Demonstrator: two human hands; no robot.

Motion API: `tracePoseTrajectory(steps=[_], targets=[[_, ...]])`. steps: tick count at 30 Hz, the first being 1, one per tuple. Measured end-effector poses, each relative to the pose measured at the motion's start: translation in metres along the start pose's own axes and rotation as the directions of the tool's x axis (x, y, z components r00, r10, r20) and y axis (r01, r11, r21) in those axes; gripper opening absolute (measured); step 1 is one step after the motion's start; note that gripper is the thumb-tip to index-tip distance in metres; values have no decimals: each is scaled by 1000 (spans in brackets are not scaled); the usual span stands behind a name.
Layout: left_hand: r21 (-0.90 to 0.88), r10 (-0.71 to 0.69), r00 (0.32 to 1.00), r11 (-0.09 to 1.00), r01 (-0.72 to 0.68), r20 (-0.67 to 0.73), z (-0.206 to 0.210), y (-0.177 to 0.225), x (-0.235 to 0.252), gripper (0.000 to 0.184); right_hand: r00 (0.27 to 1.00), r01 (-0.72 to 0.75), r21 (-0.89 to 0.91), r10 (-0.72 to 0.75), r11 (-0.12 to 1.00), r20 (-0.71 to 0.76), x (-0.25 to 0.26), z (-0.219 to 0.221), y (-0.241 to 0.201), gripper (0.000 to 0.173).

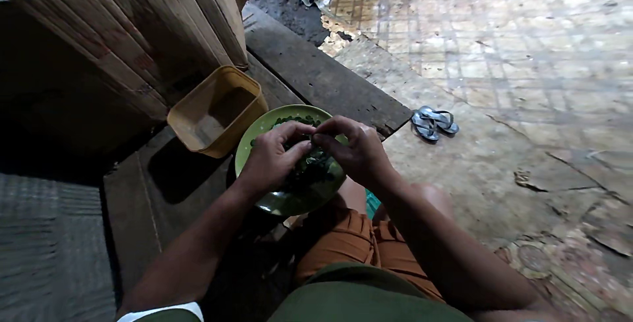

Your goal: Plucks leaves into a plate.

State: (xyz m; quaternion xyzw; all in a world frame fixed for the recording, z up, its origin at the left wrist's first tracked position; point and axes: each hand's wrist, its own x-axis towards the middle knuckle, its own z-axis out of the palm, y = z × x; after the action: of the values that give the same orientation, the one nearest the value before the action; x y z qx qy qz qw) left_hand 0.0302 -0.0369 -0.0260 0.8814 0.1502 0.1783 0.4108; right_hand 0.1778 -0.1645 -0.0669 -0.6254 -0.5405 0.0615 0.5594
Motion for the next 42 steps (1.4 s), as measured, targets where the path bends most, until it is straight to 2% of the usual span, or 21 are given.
tracePoseTrajectory(steps=[5,8,12,20,24,27,32,37,42], targets=[[-270,-84,994,961,64,-63,5,-7,2,8,995,-93,100,90,991,36,0,-1,1,9],[-368,-132,991,922,123,0,2,-6,2,7,990,-139,88,135,986,50,0,-3,1,9],[-446,-190,980,873,197,60,-12,-1,1,10,991,-131,77,129,988,32,-1,-10,9,11],[-340,-158,987,928,151,7,-29,0,-1,7,981,-191,125,192,974,0,0,-14,10,10],[-299,-141,990,944,139,14,-29,0,-2,7,982,-181,105,173,978,80,1,-9,6,11],[-274,-129,991,954,121,-14,-27,0,-2,8,969,-192,102,172,976,177,2,-8,1,16],[-239,-133,991,962,131,7,-23,1,-2,7,982,-133,115,115,984,147,3,-7,-5,29],[-244,-96,995,964,102,35,-18,0,-3,7,996,-38,84,31,996,84,3,3,-5,11],[-261,-105,994,959,112,40,-22,0,-3,8,997,-67,35,65,997,51,1,-7,3,11]])
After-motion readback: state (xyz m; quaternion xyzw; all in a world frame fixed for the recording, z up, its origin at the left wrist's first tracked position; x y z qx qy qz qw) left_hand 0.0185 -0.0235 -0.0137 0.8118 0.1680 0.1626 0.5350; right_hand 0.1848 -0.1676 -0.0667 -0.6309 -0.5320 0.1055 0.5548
